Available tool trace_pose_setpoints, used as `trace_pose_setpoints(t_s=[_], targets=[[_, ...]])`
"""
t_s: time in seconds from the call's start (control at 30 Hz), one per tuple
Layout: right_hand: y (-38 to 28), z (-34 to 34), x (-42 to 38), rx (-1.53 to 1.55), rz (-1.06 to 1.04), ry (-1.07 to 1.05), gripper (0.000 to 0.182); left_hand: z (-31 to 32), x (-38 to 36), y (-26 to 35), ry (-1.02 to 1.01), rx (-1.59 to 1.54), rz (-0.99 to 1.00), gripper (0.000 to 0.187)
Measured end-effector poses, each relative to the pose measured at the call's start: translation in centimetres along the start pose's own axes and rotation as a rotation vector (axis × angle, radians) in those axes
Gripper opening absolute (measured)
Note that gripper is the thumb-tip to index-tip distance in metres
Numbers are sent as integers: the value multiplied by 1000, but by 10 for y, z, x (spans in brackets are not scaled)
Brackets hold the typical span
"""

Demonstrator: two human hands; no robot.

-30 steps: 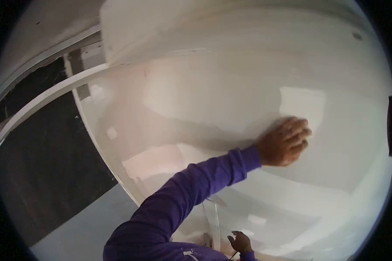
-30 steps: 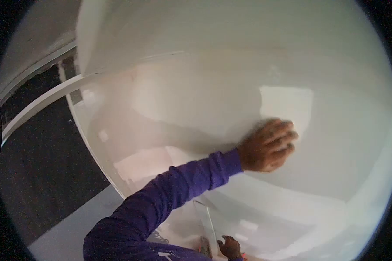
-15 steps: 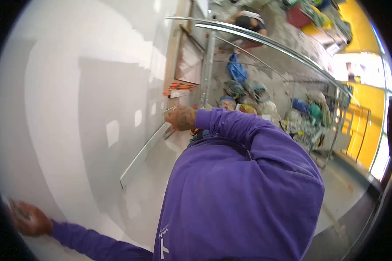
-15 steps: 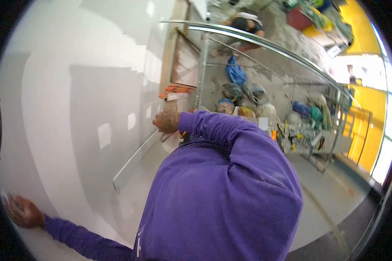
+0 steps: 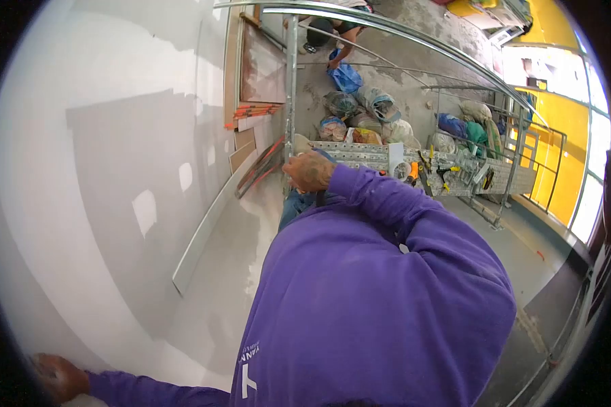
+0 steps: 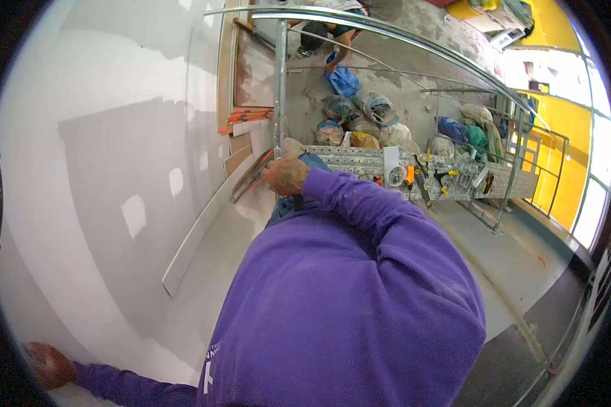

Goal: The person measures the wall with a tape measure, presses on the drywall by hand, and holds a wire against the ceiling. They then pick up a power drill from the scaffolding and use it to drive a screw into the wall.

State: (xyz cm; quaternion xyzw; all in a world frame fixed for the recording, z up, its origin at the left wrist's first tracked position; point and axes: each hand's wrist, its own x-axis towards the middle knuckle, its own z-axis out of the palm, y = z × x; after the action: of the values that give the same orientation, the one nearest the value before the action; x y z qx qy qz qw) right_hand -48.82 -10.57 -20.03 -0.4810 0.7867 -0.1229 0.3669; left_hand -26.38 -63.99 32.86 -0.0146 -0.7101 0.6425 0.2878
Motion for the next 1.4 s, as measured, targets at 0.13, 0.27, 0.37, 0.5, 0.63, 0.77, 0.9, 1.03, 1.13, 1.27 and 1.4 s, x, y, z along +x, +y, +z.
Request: trace_pose_setpoints(t_s=[0.13,0.27,0.37,0.5,0.63,0.77,0.9,1.03,1.13,1.27,1.4], targets=[[-22,3,2,-36,-102,-26,37,-4,5,0,-25,-18,23,18],[-33,-12,26,-76,-147,-151,38,-11,12,10,-84,-154,-59,16],[-28,-33,42,-177,-169,-127,37,-7,0,5,-125,-201,-115,16],[-13,-38,69,-247,-252,-42,41,-12,5,19,-101,-192,-118,23],[-23,-69,76,-262,-201,-226,54,-36,43,53,-70,-343,-318,33],[1,-29,105,-371,-486,73,59,-57,56,68,-145,-303,-462,27],[-42,-46,122,-301,-397,-381,47,-65,64,60,-44,-347,-442,18],[-105,-64,130,-389,-551,-467,51,-65,67,66,-79,-319,-456,18],[-151,-108,88,-296,-489,-523,60,-62,73,68,-98,-302,-444,17],[-166,-97,93,-387,-516,-391,52,-71,75,64,-113,-282,-430,19],[-129,-37,142,-385,-645,-389,51,-67,73,65,-106,-292,-419,19]])
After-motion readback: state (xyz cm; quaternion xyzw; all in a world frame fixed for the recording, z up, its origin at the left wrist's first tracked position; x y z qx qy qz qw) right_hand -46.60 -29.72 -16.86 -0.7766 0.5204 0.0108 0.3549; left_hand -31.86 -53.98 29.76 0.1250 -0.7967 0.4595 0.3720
